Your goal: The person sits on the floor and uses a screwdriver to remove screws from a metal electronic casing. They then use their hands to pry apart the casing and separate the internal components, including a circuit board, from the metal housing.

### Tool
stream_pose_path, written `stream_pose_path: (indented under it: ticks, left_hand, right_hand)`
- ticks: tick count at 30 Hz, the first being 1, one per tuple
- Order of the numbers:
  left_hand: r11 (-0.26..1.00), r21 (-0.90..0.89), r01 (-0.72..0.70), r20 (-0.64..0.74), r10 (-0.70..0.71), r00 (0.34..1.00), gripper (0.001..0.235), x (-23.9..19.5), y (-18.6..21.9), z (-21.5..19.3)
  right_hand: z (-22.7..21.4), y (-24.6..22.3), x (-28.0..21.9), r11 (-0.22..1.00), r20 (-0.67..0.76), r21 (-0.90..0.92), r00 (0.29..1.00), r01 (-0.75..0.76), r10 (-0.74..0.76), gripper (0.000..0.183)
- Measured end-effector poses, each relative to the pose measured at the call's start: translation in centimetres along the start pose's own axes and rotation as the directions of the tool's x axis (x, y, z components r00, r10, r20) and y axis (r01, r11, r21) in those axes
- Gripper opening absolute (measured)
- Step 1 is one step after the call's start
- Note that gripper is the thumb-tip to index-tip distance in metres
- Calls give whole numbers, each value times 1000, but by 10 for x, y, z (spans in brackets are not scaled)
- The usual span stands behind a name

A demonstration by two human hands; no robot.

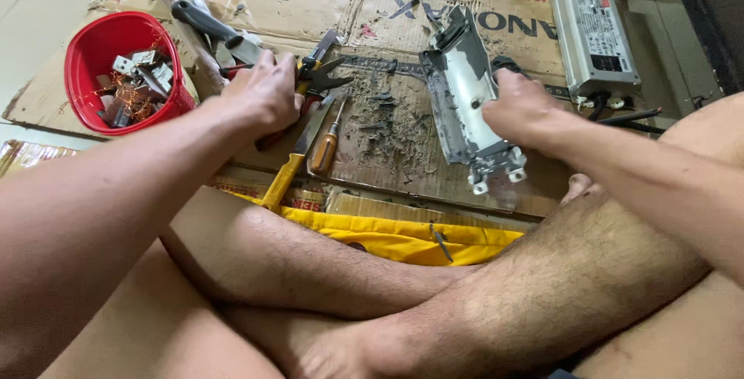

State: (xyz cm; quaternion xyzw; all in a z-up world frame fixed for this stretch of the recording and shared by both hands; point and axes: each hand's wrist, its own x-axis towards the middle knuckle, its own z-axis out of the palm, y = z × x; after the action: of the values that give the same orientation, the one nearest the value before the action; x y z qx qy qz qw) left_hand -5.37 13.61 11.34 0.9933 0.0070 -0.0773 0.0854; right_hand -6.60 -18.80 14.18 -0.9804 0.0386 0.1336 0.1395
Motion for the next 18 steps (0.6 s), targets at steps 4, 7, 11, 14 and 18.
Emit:
stream_pose_path:
  ticks: [4,7,11,14,18]
  left_hand:
    - [998,64,20,113,-27,993,55,16,-22,-3]
    - [992,-19,127,206,-120,971,75,4,-15,-12]
    - [965,-145,217,185,-189,964,60,-46,17,-49]
    - [963,-135,235,170,-212,963,58,-67,26,-64]
    - [892,-170,420,127,-402,907,73,-44,13,-44]
  right_hand:
    - [2,-3,-8,1000,48,-5,999,5,-5,64]
    - [7,-4,-26,1000,122,-10,992,-4,5,67]
    - [10,-21,-37,999,164,45,986,-27,19,68]
    - [8,-25,-36,997,177,71,984,-25,12,68]
    - [2,-32,-46,995,197,99,980,-30,10,67]
